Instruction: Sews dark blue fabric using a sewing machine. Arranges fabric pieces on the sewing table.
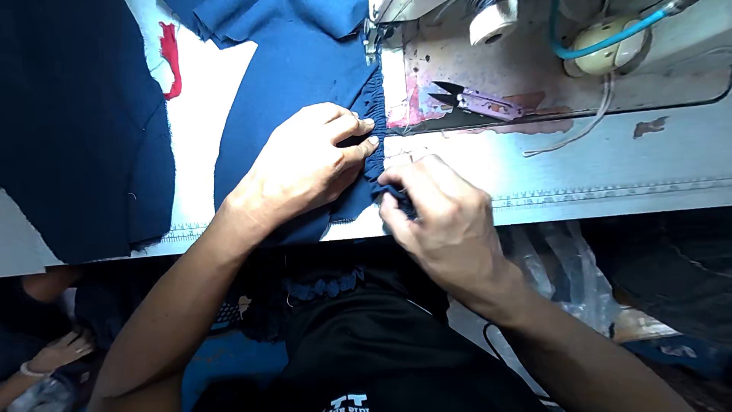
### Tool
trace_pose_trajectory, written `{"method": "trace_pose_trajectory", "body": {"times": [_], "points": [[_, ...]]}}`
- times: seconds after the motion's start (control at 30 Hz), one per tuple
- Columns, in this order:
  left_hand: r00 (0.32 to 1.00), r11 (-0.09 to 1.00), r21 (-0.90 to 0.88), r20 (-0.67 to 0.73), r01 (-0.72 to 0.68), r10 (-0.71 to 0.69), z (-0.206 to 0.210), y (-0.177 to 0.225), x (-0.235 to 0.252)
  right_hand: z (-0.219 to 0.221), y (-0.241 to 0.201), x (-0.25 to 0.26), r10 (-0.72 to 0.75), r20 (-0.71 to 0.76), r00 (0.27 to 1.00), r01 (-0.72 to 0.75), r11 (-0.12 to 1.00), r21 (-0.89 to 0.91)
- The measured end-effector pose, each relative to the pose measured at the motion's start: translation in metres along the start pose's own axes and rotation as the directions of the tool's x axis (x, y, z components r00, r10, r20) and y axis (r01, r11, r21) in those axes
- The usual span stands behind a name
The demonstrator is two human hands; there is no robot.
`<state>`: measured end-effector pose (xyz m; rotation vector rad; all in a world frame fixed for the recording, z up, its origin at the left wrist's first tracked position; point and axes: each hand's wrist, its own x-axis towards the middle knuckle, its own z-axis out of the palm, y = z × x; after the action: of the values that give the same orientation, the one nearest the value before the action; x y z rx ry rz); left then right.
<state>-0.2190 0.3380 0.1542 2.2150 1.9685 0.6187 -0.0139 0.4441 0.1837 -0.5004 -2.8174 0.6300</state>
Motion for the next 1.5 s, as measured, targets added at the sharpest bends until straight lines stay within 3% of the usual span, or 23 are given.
{"method": "trace_pose_trajectory", "body": {"times": [0.33,0.53,0.73,0.93,1.17,1.27,1.37,1.5], "points": [[0.995,0.995,-0.076,-0.069,0.064,-0.069,0.007,0.002,0.0,0.013,-0.004,-0.016,-0.057,0.012,0.998,0.057,0.998,0.014],[0.995,0.996,-0.083,-0.09,0.045,-0.052,0.007,0.002,-0.002,0.013,-0.002,-0.015,-0.104,0.072,0.992,0.114,0.981,-0.154],[0.989,0.991,-0.111,-0.122,0.074,-0.087,0.007,0.002,0.001,0.019,0.002,-0.014,-0.207,0.109,0.972,0.222,0.963,-0.152],[0.98,0.993,-0.05,-0.16,0.108,-0.114,0.005,-0.001,0.006,0.022,0.006,-0.008,-0.295,0.144,0.945,0.314,0.938,-0.143],[0.97,0.98,0.017,-0.151,0.196,-0.191,0.005,-0.004,0.013,0.022,0.004,-0.006,-0.276,0.135,0.952,0.296,0.942,-0.156],[0.931,0.941,0.018,-0.157,0.337,-0.33,-0.001,-0.003,0.015,0.023,0.004,-0.007,-0.275,0.119,0.954,0.291,0.946,-0.146],[0.837,0.825,0.144,-0.102,0.546,-0.537,-0.007,0.0,0.017,0.024,0.005,-0.008,-0.273,0.115,0.955,0.287,0.948,-0.137],[0.771,0.753,0.179,-0.066,0.634,-0.634,-0.024,0.012,0.021,0.026,0.006,-0.009,-0.265,0.102,0.959,0.276,0.954,-0.117]]}}
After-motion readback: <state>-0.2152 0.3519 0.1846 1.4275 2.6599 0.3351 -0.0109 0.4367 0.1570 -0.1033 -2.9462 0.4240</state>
